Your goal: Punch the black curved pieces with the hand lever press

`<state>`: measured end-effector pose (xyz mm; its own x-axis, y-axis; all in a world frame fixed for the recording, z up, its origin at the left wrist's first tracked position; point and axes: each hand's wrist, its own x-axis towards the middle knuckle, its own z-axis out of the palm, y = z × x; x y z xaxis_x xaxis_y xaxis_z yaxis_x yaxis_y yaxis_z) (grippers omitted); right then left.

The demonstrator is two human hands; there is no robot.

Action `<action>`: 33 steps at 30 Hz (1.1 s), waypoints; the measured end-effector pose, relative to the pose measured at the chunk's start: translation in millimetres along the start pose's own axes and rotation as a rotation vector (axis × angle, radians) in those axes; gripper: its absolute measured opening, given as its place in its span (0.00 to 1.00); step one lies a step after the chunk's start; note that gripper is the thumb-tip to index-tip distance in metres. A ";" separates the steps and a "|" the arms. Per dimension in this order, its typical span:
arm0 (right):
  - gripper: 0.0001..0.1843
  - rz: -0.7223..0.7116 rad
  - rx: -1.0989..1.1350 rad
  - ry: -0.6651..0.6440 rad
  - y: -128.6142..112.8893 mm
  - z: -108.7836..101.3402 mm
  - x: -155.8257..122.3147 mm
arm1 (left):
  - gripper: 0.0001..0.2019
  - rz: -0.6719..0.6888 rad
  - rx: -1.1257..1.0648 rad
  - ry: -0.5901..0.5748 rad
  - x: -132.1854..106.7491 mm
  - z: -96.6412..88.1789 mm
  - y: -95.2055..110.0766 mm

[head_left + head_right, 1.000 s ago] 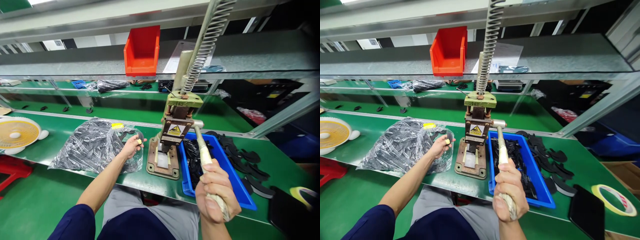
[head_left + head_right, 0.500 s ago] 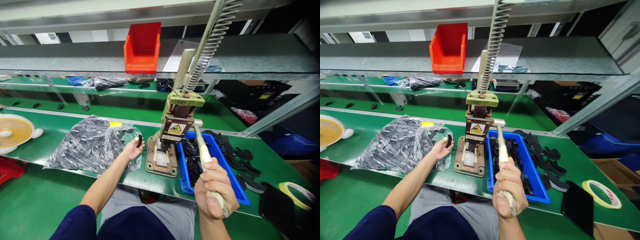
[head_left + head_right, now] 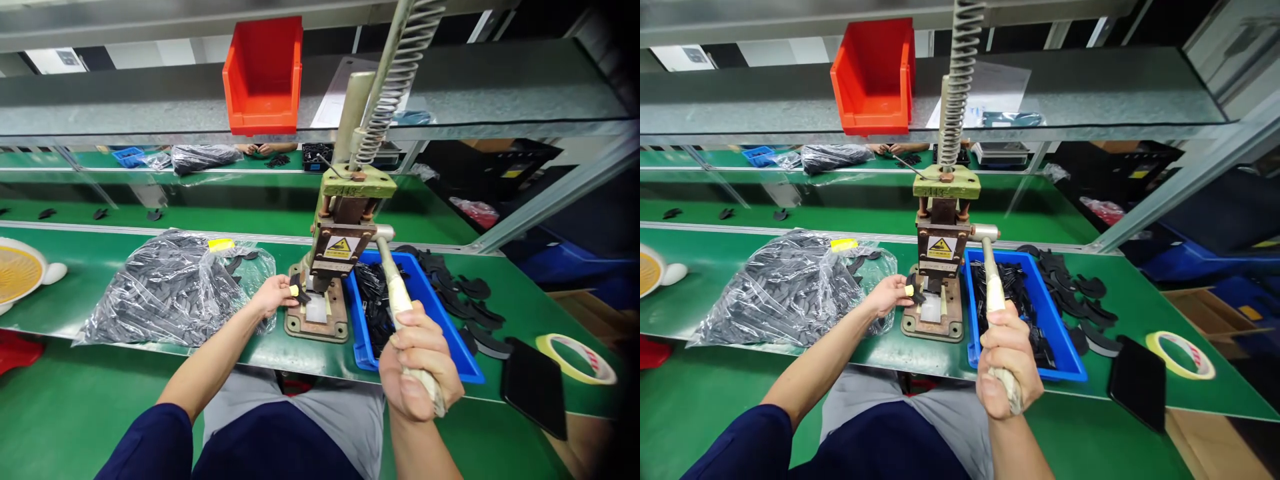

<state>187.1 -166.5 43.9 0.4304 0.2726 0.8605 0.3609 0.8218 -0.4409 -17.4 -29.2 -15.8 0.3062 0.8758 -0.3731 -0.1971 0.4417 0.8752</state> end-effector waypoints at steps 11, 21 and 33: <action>0.07 -0.067 0.016 -0.060 3.8 -7.1 1.5 | 0.14 0.089 0.251 0.005 18.2 9.6 -2.8; 0.07 -0.044 -0.015 -0.111 0.6 -11.3 2.0 | 0.14 0.047 0.379 0.083 18.3 19.9 4.5; 0.07 0.014 -0.007 -0.137 -3.8 -12.6 2.9 | 0.11 -0.261 0.550 0.082 23.6 22.4 20.0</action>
<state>197.4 -175.2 44.8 0.3189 0.3505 0.8806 0.3612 0.8141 -0.4548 6.7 -4.1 -0.2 0.2030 0.7742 -0.5995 0.3905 0.4975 0.7746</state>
